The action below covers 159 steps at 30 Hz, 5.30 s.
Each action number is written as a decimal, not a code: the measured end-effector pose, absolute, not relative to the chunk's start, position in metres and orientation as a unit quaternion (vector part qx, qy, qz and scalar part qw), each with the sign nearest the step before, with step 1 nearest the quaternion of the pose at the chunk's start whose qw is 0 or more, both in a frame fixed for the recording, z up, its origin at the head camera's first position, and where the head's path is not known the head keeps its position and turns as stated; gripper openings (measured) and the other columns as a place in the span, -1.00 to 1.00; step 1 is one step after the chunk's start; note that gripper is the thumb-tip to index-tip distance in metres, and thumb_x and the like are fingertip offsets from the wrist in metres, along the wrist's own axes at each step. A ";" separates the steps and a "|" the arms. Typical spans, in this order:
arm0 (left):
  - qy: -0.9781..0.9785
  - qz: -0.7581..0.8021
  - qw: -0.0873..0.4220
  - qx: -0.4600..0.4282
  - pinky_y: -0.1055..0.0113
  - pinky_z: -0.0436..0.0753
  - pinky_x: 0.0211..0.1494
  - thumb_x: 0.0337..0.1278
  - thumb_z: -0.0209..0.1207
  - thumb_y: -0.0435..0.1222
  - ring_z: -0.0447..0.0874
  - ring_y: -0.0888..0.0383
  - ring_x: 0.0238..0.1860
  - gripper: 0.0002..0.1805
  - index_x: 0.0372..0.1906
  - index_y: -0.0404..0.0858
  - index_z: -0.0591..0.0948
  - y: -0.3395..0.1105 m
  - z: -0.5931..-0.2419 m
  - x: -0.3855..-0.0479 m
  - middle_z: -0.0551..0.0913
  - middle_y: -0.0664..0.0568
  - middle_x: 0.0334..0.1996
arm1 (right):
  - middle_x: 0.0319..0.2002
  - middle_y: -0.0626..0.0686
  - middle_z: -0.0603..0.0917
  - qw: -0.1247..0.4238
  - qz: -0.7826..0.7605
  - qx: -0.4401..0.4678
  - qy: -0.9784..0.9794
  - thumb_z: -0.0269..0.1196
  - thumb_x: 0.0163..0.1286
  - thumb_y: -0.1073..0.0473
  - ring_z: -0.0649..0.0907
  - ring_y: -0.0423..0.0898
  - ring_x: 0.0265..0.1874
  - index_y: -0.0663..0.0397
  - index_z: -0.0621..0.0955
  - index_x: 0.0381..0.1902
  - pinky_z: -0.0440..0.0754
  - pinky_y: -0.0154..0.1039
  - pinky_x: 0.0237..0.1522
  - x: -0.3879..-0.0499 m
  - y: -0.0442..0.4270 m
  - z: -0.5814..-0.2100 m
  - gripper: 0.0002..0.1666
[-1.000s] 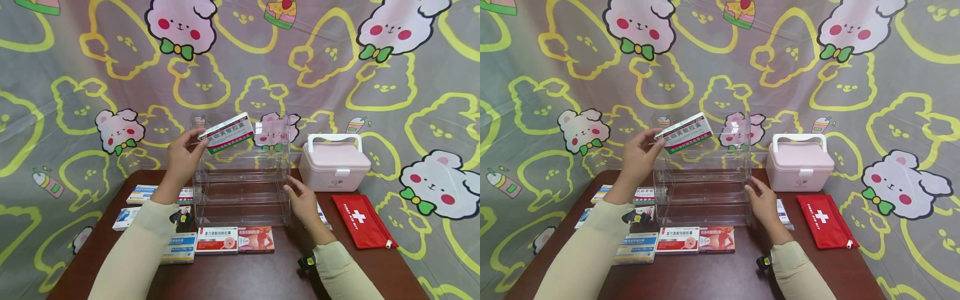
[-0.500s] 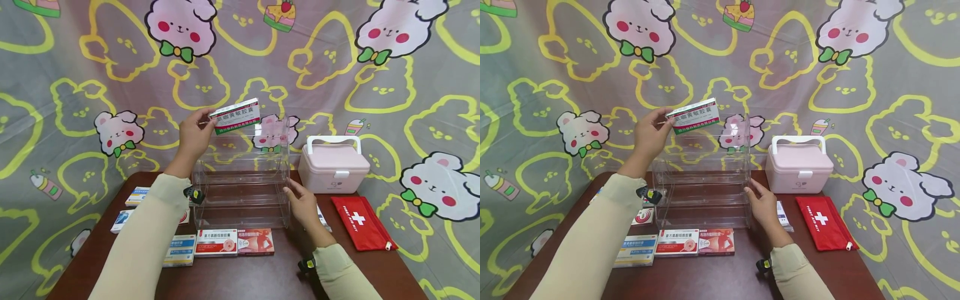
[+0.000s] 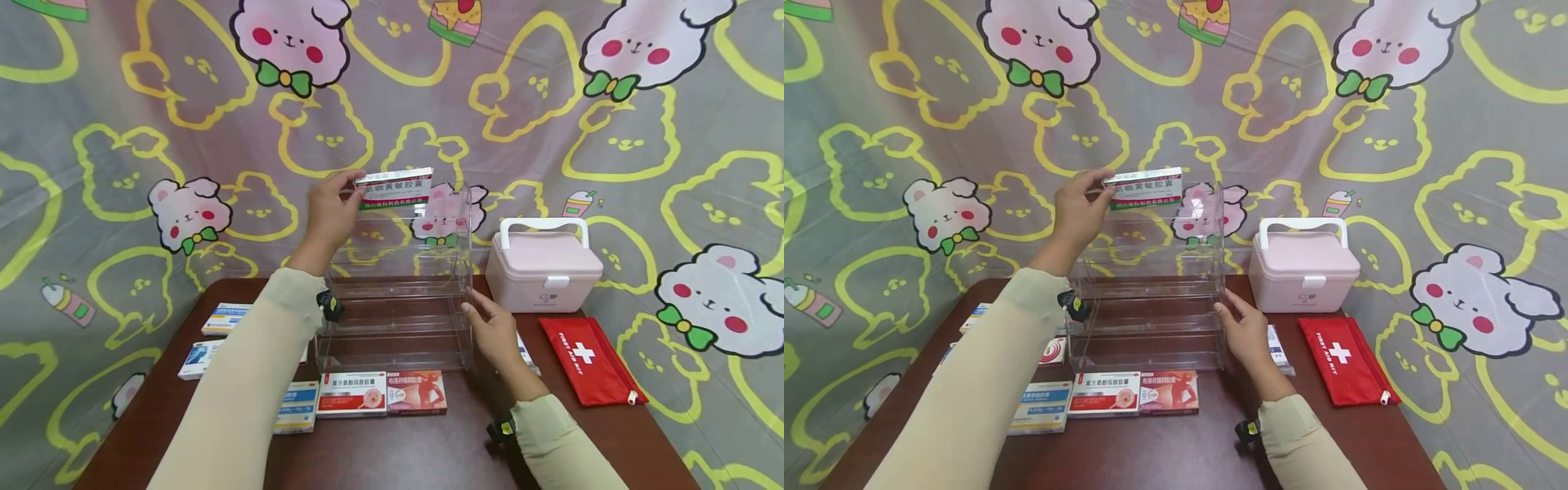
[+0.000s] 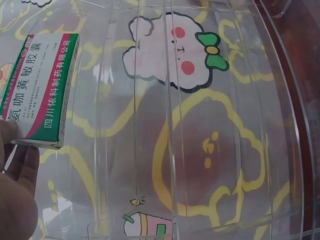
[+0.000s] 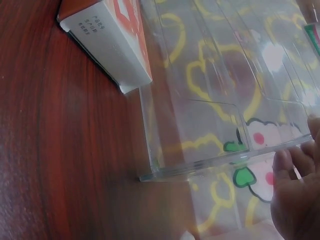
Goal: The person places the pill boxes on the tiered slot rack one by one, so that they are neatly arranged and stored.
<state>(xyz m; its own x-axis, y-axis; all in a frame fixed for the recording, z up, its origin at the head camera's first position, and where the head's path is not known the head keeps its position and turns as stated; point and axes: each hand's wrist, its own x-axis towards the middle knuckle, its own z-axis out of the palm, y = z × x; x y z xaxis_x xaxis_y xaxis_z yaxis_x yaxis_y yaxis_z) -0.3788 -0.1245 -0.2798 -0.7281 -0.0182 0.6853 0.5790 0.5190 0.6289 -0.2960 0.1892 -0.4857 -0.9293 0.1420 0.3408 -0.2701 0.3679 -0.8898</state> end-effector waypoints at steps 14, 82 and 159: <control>-0.831 -0.443 0.289 -0.170 0.18 0.74 0.28 0.58 0.24 -0.39 0.75 -0.06 0.18 -0.63 0.35 -0.27 0.70 -0.107 -0.274 -0.394 0.72 -0.15 0.21 | 0.31 0.11 0.75 0.191 0.564 0.040 -0.802 0.41 0.57 0.07 0.75 0.06 0.27 0.06 0.69 0.41 0.55 -0.71 0.07 -0.295 0.187 -0.483 -0.48; -0.885 -0.424 0.144 -0.127 0.70 0.61 0.01 0.45 0.43 -0.23 0.69 0.49 -0.03 -0.62 0.22 -0.30 0.70 -0.295 -0.372 -0.234 0.80 -0.21 0.09 | 0.28 0.17 0.76 0.195 0.559 0.033 -0.805 0.42 0.57 0.09 0.77 0.01 0.21 0.11 0.68 0.42 0.57 -0.70 0.05 -0.296 0.189 -0.486 -0.47; -0.928 -0.366 0.076 -0.006 0.54 0.61 -0.27 0.23 0.37 -0.64 0.39 0.72 -0.16 -0.27 0.39 -0.58 0.25 -0.475 -0.520 -0.194 0.55 -0.63 0.10 | 0.36 0.11 0.72 0.170 0.570 0.027 -0.803 0.39 0.60 0.01 0.71 0.07 0.31 0.03 0.66 0.46 0.55 -0.71 0.04 -0.294 0.188 -0.485 -0.44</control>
